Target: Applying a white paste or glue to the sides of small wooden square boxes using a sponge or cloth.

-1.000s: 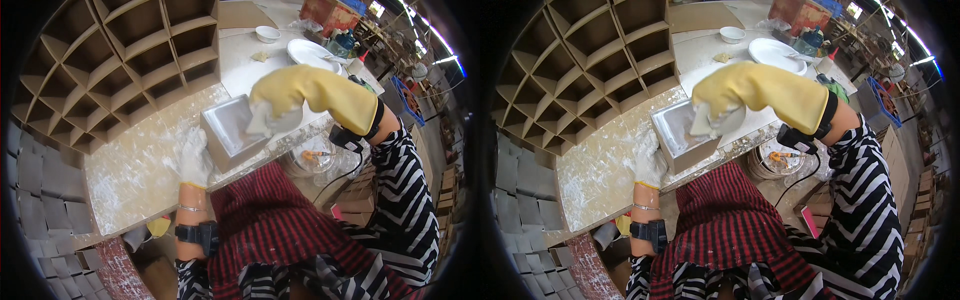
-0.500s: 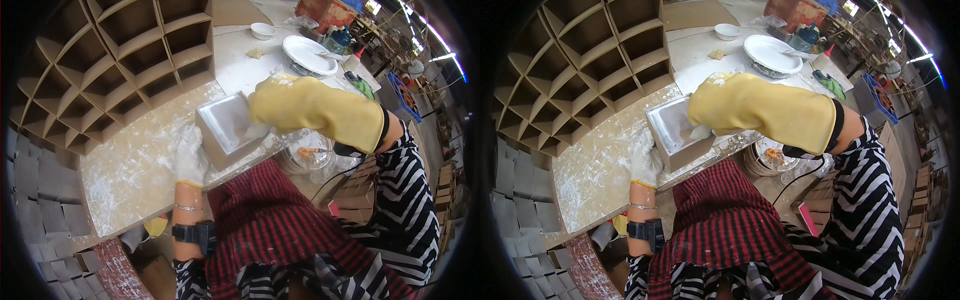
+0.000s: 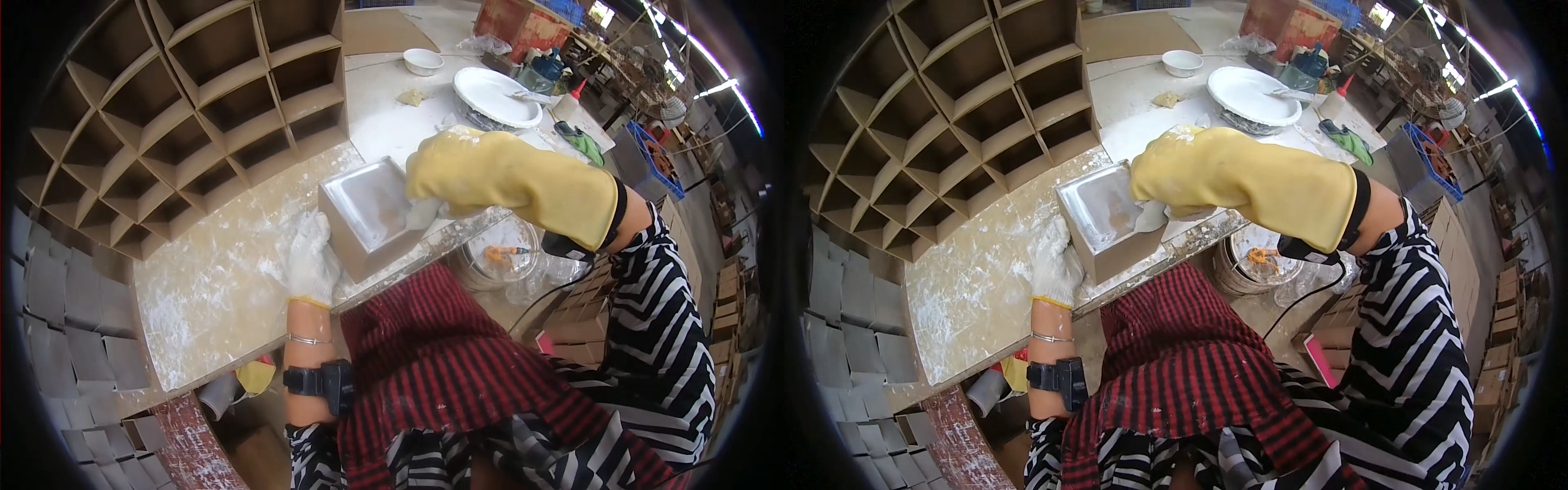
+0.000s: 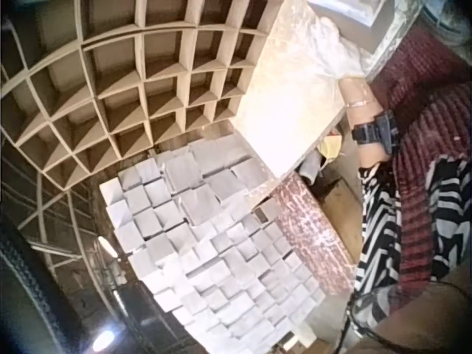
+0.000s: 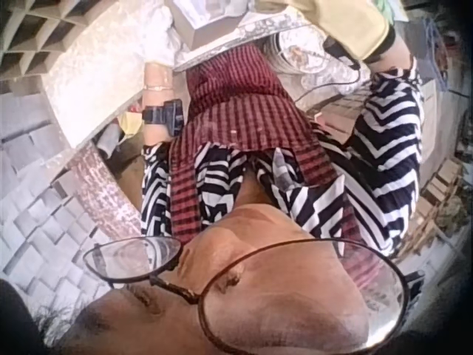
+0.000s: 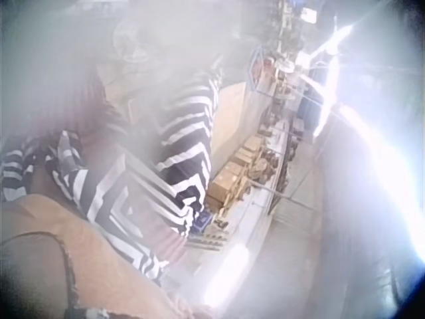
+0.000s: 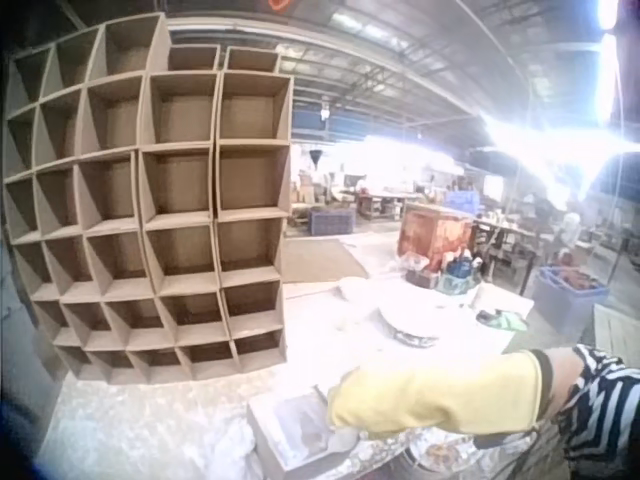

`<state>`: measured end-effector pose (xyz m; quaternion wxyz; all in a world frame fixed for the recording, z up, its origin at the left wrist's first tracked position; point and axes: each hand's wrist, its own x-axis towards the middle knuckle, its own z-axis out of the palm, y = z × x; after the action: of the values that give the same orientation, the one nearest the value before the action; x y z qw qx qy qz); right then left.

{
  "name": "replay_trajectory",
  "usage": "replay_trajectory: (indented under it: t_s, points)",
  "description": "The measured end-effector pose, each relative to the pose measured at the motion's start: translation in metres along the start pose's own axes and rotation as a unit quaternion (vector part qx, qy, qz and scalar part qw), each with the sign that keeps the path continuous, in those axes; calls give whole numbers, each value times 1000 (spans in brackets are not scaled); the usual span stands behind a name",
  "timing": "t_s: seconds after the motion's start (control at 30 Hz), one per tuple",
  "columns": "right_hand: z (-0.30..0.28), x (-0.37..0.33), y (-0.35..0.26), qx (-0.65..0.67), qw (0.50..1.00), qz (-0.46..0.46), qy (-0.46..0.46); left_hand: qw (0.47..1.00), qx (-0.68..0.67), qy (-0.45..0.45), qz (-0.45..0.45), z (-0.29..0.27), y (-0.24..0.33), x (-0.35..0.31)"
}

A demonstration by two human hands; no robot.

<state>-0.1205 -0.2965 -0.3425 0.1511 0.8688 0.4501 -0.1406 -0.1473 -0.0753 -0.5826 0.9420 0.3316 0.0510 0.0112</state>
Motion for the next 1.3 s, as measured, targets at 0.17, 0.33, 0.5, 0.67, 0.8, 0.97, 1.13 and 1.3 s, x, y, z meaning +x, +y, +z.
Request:
replay_trajectory:
  t_s: [0.17,0.33,0.5,0.67,0.8,0.97,1.13,1.3]
  points:
    - [-6,17,22,188,977,-6,103,1000,-12,-16,0,8,9,-10]
    - [31,29,15,214,958,-83,171,999,-23,-26,-19,24,12,-14]
    - [38,33,15,200,946,-74,243,997,-51,-36,-40,21,14,-14]
    - [46,35,7,181,918,-211,282,999,-32,-25,-23,14,9,-9]
    - [40,54,16,127,945,-84,288,999,-32,-28,-18,2,8,-9]
    - [15,26,40,390,846,92,352,1000,-3,-3,14,-18,-5,6]
    - [16,23,31,189,926,131,300,1000,-3,-17,-2,8,7,-7]
    - [24,51,4,80,958,191,200,1000,-3,3,-7,4,4,-8]
